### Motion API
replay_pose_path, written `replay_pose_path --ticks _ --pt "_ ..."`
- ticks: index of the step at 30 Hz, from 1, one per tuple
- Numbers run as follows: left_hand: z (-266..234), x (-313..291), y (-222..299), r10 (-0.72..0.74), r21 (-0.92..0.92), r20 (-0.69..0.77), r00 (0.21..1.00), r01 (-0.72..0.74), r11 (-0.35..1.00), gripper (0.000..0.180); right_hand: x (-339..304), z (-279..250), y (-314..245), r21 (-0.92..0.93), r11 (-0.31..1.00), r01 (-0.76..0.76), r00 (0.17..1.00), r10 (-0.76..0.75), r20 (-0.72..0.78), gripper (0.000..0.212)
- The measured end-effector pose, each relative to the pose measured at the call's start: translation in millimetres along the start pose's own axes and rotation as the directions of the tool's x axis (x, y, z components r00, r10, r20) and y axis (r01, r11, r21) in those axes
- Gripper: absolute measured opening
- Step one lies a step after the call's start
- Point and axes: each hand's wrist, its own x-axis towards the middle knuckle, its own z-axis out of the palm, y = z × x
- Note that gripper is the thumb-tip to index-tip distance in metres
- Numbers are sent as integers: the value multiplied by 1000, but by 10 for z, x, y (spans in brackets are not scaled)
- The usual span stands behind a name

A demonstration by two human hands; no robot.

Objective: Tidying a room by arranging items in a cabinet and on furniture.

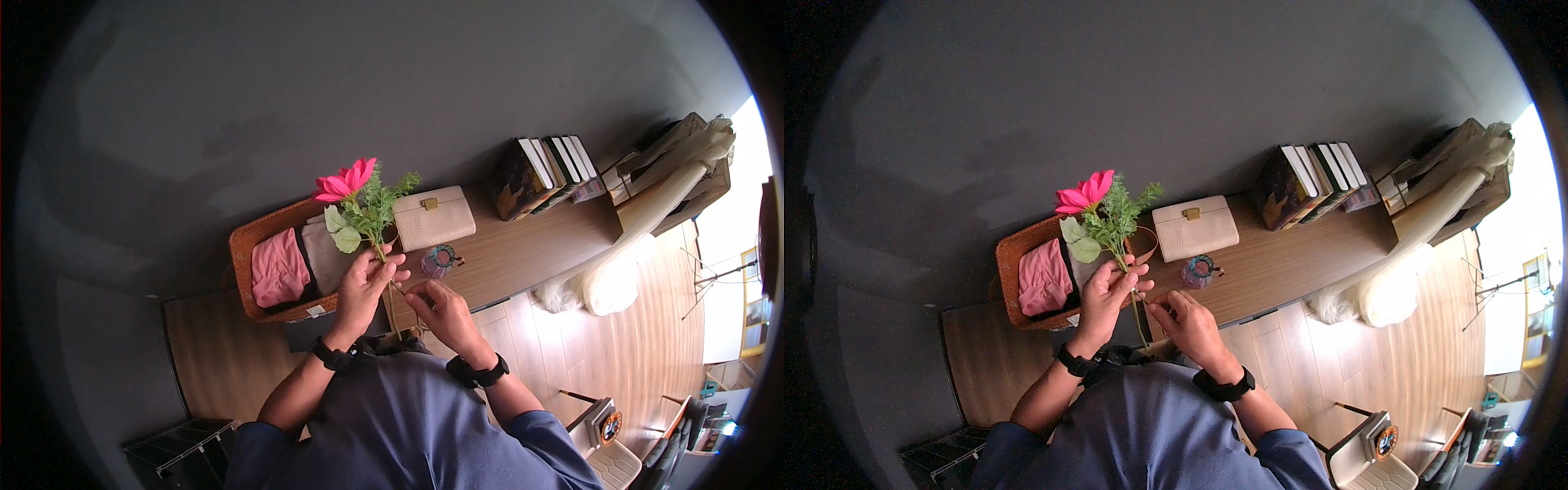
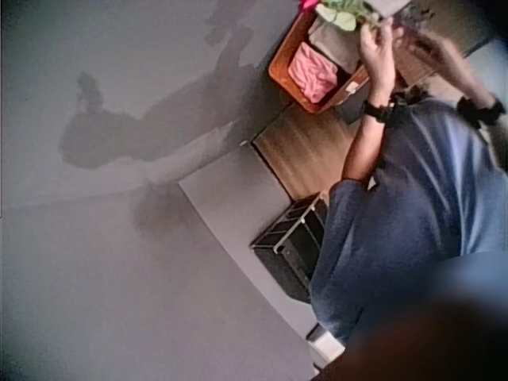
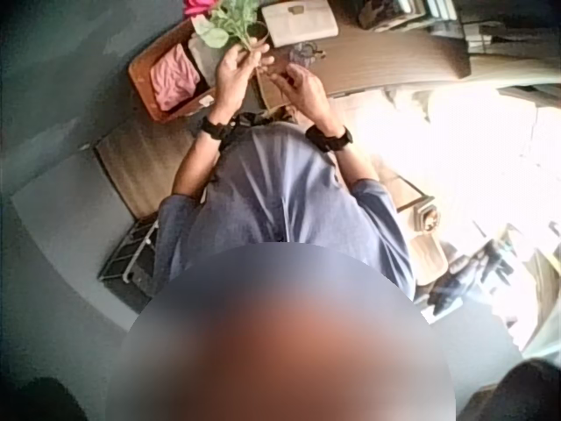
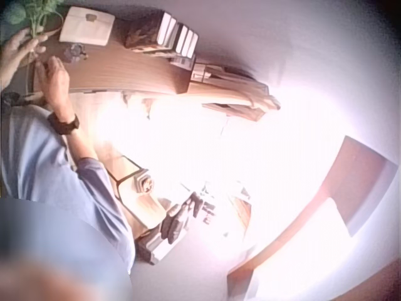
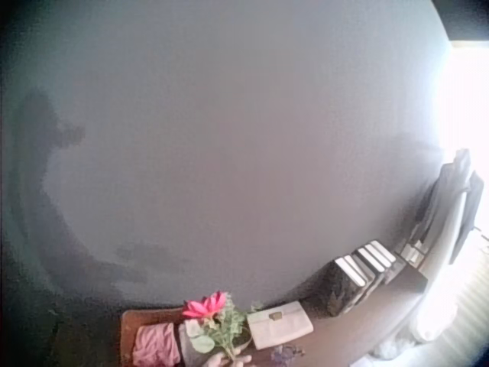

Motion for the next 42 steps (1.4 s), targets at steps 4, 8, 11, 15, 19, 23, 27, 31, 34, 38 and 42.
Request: replay_pose_path --ticks 4,8,11,15,19,23,27,31,34,38,42 --pt "-18 20 -11 15 -10 -11 1000 -15 1000 26 -2 -27 -61 165 969 -186 976 164 142 19" --pt "14 11 28 13 9 -36 999 -12 1000 22 3 -22 -51 377 836 -399 900 278 337 18" --pt "31 6 29 16 14 -66 998 -15 1000 20 8 -9 -88 479 728 -490 860 315 401 19" --pt "17 14 13 17 -49 -94 995 -22 999 20 16 12 60 452 738 -501 846 307 437 22" --pt "21 14 29 -19 -139 -131 991 1 990 16 3 43 138 290 932 -216 951 134 280 24" --pt "45 6 63 -48 -200 -132 990 21 979 15 -24 58 152 423 796 -433 872 250 422 27" --pt "34 -3 68 -61 -202 -117 991 37 979 16 16 -18 22 232 830 -508 776 323 542 30" --pt "36 11 39 -54 -184 -108 993 34 982 19 -24 16 61 230 893 -387 862 262 435 30" --pt "42 16 7 -8 -103 -73 997 1 995 20 -28 18 81 202 934 -293 899 197 391 28" --pt "26 19 -5 -17 -63 -67 998 12 998 29 -34 28 94 238 908 -345 866 210 453 28" --pt "46 19 0 -5 -62 -49 999 2 998 35 -49 -2 61 315 810 -495 818 311 484 31"
